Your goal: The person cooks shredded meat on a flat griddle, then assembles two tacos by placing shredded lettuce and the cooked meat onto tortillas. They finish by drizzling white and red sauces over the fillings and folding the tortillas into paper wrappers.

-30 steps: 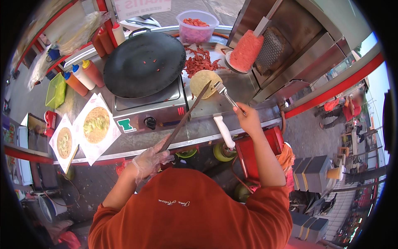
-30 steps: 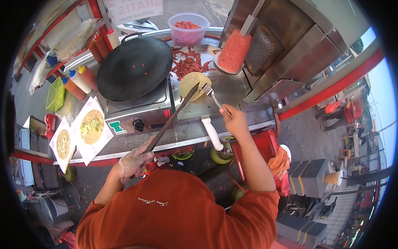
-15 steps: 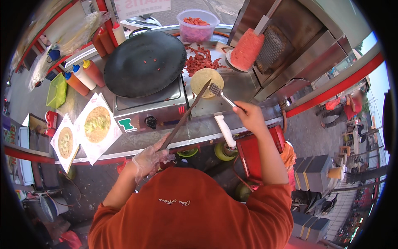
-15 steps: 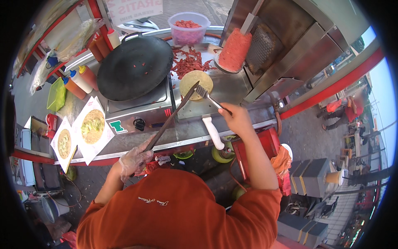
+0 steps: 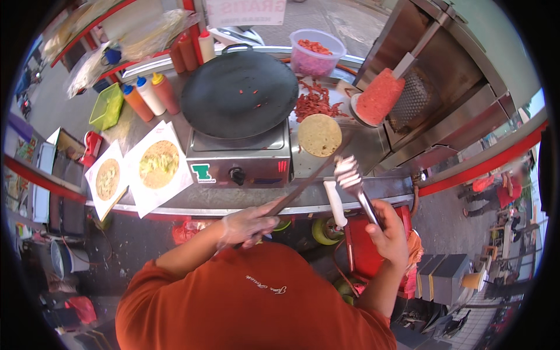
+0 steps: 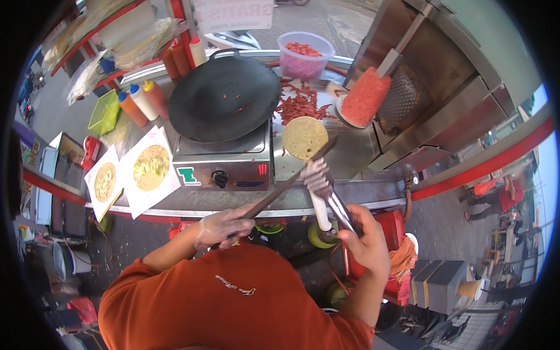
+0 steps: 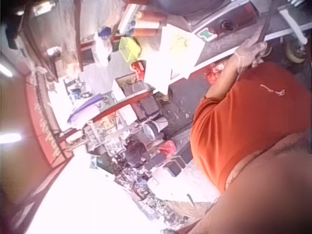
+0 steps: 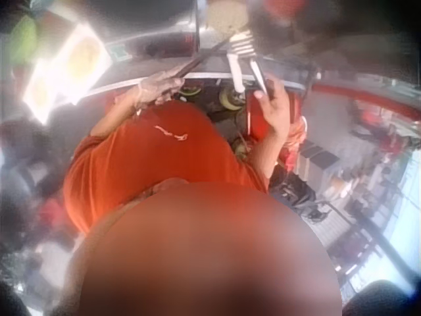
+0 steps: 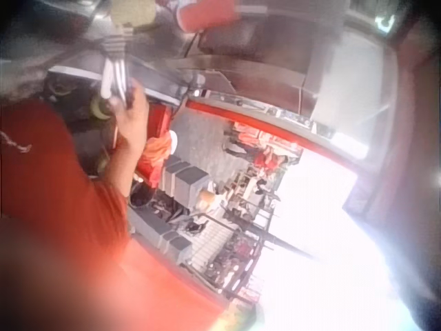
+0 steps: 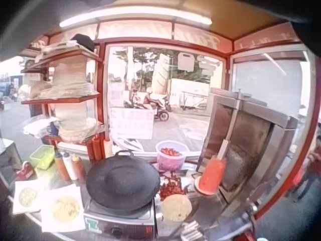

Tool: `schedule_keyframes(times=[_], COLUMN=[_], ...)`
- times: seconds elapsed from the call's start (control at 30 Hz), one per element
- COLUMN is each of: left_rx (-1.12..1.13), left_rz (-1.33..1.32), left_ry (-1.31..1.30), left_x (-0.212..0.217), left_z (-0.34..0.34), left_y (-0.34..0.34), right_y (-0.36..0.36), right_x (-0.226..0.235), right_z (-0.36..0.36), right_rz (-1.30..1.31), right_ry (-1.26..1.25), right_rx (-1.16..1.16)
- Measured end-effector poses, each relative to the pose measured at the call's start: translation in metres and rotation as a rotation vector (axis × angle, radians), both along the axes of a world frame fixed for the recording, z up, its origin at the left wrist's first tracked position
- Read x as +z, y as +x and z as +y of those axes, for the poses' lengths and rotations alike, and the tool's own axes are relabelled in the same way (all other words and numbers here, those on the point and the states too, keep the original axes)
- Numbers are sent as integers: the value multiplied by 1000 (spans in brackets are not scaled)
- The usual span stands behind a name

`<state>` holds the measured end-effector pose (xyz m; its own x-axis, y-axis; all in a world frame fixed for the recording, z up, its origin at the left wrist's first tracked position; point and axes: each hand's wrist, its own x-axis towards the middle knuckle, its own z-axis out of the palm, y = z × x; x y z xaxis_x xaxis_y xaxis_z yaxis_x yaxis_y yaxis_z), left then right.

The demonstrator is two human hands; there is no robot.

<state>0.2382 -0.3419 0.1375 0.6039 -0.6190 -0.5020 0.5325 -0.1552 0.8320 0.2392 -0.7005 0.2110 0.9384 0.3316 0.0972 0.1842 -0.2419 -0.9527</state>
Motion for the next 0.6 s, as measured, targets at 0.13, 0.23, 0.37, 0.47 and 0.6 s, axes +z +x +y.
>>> schedule_keyframes(times=[0.13, 0.23, 0.37, 0.47, 0.6], left_rx=[-196, -381, -398, -277, -244], left_rz=[-274, -547, -641, -550, -530], left_ry=[215, 474, 532, 434, 522], left_x=[-29, -37, -24, -18, -23], left_z=[-26, -12, 41, 78, 102], left_y=[2, -6, -31, -61, -91], right_y=[27, 55, 84, 89, 82], right_x=[-30, -45, -67, -94, -121], right_z=[77, 133, 199, 238, 262], right_rz=[-187, -146, -135, -286, -427], right_ry=[-260, -299, -370, -546, -609], right_rx=[-110, 59, 270, 266, 193])
